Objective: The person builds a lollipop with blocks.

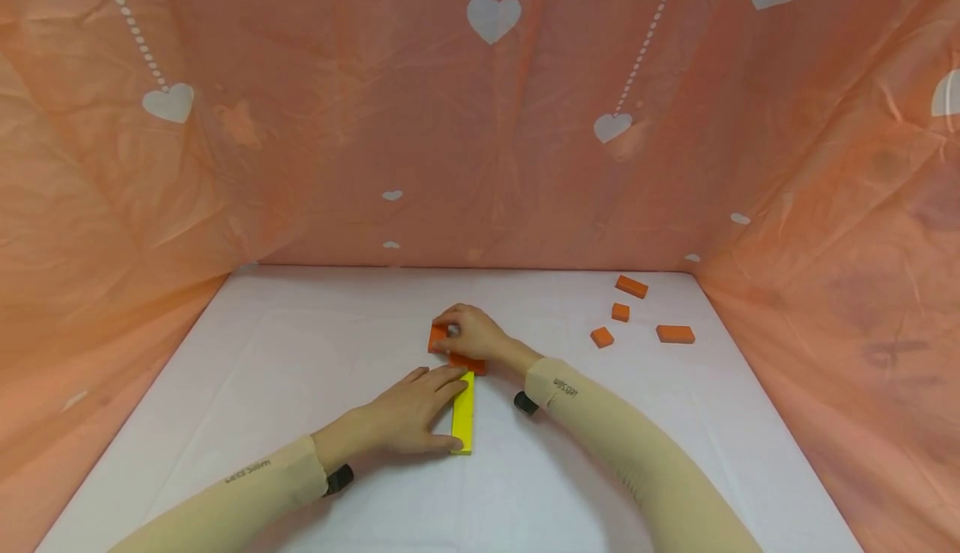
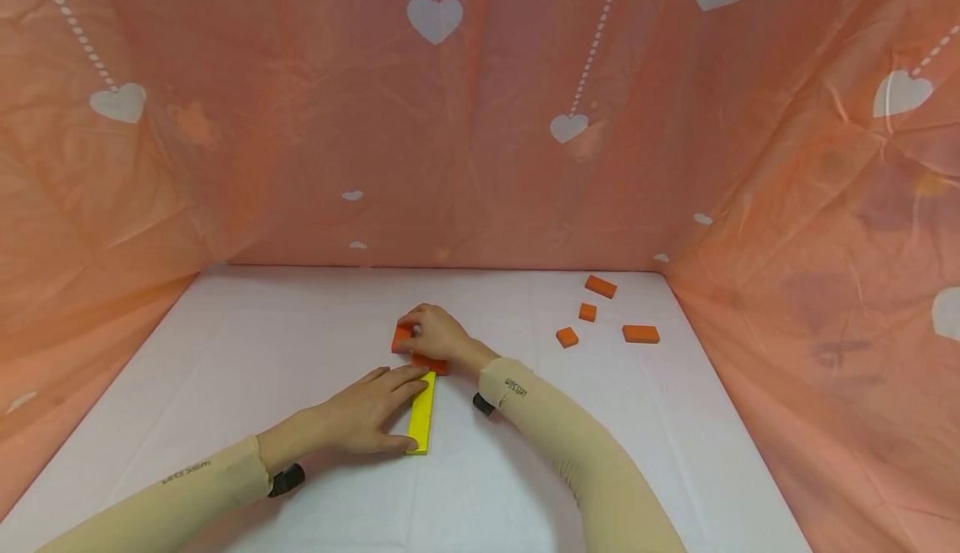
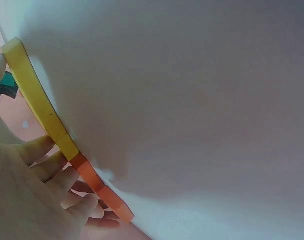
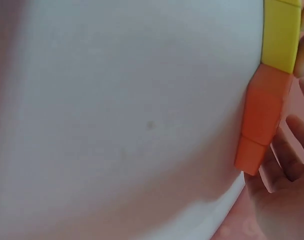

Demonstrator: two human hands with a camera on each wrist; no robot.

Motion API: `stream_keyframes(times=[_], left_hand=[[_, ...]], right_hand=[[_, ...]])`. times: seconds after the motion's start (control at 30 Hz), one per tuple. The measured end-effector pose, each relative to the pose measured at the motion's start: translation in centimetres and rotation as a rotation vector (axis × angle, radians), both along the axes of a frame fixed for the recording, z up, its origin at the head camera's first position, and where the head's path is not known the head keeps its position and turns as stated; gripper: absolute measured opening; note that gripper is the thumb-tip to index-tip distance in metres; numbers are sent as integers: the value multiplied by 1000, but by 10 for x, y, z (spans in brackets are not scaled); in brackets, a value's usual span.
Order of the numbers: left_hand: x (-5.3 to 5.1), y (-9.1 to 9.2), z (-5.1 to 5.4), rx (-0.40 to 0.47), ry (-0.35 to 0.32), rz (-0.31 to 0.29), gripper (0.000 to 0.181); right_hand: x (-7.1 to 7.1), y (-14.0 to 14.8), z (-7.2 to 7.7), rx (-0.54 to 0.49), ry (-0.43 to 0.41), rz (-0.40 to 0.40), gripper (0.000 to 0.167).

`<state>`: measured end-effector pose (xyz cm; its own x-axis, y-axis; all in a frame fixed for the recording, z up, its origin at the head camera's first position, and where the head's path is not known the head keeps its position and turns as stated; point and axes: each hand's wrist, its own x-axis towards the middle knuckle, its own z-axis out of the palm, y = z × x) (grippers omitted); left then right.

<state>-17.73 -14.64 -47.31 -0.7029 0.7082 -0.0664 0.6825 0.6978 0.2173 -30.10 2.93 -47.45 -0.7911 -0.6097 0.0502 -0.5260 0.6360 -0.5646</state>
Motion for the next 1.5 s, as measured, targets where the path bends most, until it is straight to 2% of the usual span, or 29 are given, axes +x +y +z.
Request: stream_keyframes(times=[0.13, 0.23, 0.47, 0.77, 1.07, 1.5], left_hand=[[-1, 0, 0, 4, 0, 2, 88], [-1, 0, 0, 3, -1, 2, 88], [0, 1, 2, 19, -13, -6, 87], [-1, 1, 1, 0, -16, -5, 87], [-2, 0, 0, -25, -5, 0, 90], [-2, 0, 1, -21, -23, 1, 90]], right_hand=[[-2, 0, -1, -56, -14, -35, 41], [-3, -1, -2, -57, -22, -53, 40], [-2, 0, -1, -37, -44, -49, 38], [-1, 5, -1, -41, -69, -47, 38], [-1, 8, -1, -35, -66, -37, 37], [-1, 10, -3, -37, -65, -33, 38]])
